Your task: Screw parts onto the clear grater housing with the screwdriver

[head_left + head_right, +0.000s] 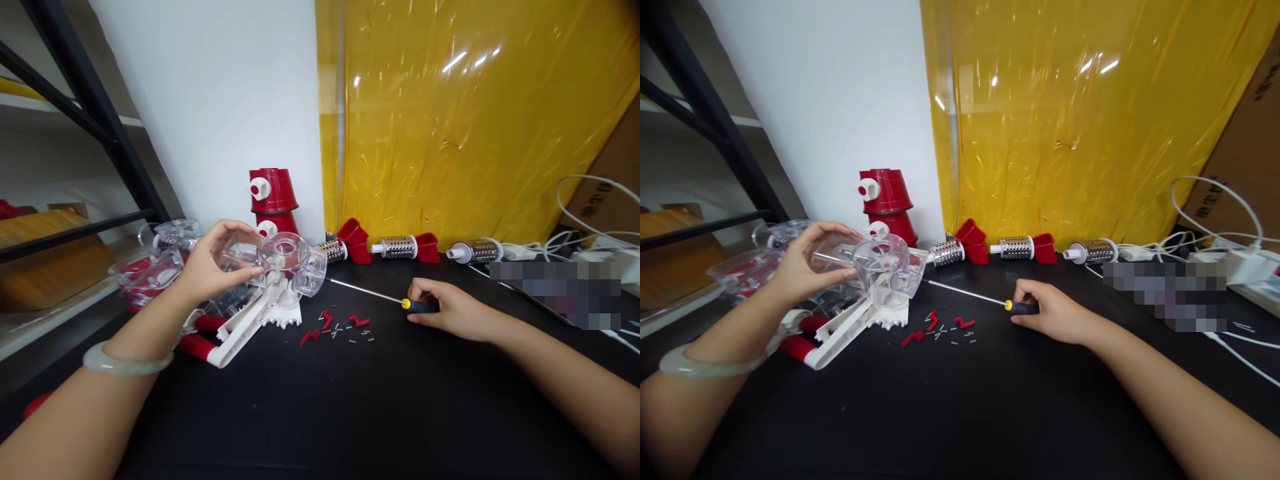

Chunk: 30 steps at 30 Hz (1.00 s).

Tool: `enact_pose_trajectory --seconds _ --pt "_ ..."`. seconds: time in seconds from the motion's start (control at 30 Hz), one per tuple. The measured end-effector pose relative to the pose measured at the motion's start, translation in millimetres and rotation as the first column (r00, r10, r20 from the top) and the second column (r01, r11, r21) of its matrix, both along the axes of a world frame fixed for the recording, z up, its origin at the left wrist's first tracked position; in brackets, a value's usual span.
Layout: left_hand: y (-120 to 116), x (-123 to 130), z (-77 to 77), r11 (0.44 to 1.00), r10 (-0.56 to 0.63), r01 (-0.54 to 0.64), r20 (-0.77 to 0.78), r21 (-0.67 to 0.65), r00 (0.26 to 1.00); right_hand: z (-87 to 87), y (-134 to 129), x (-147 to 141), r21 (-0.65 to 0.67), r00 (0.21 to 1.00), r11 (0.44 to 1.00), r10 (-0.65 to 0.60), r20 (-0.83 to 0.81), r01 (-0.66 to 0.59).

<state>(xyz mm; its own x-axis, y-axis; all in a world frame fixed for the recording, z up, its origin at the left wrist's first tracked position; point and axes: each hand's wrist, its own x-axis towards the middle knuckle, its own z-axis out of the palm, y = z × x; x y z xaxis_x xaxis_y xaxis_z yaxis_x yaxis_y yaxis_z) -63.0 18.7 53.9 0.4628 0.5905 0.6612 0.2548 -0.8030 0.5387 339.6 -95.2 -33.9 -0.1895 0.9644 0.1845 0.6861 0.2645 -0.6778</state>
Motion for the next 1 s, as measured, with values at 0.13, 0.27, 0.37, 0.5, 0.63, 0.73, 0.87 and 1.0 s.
enact_pose_trajectory --seconds 0.13,0.27,0.37,0.5,0.63,0.73,0.87,1.0 --pt "1 -1 0.8 1.000 -0.010 0.010 0.005 -0.001 1.000 2.5 1 8 0.002 1.000 1.000 0.009 0.008 -0.009" --pt "-6 1 3.6 1.000 -0.006 0.006 -0.008 -0.027 1.000 6.0 -1 9 0.014 0.992 0.999 -0.027 -0.124 0.029" --pt "-14 5 9.5 0.998 -0.023 0.021 -0.044 -0.053 0.999 12.0 -4 -5 0.039 0.941 0.989 -0.125 -0.314 0.144" --pt "-24 18 34.7 0.999 -0.037 0.039 -0.184 0.009 0.982 37.0 -7 -44 0.186 0.920 0.960 -0.128 -0.371 0.209" --pt "-35 38 82.1 0.986 0.073 0.005 -0.461 0.166 0.884 75.3 8 -87 0.351 0.874 0.894 -0.085 -0.479 0.279" --pt "-46 58 111.9 0.958 0.226 -0.084 -0.542 0.275 0.809 98.0 32 -115 0.444 0.766 0.769 -0.091 -0.636 0.460" --pt "-59 84 121.3 0.954 0.222 -0.075 -0.513 0.292 0.829 111.1 58 -138 0.559 0.827 0.677 -0.136 -0.545 0.479" --pt "-58 86 113.7 0.963 0.223 -0.118 -0.472 0.242 0.853 114.1 64 -127 0.580 0.843 0.665 -0.144 -0.519 0.471"
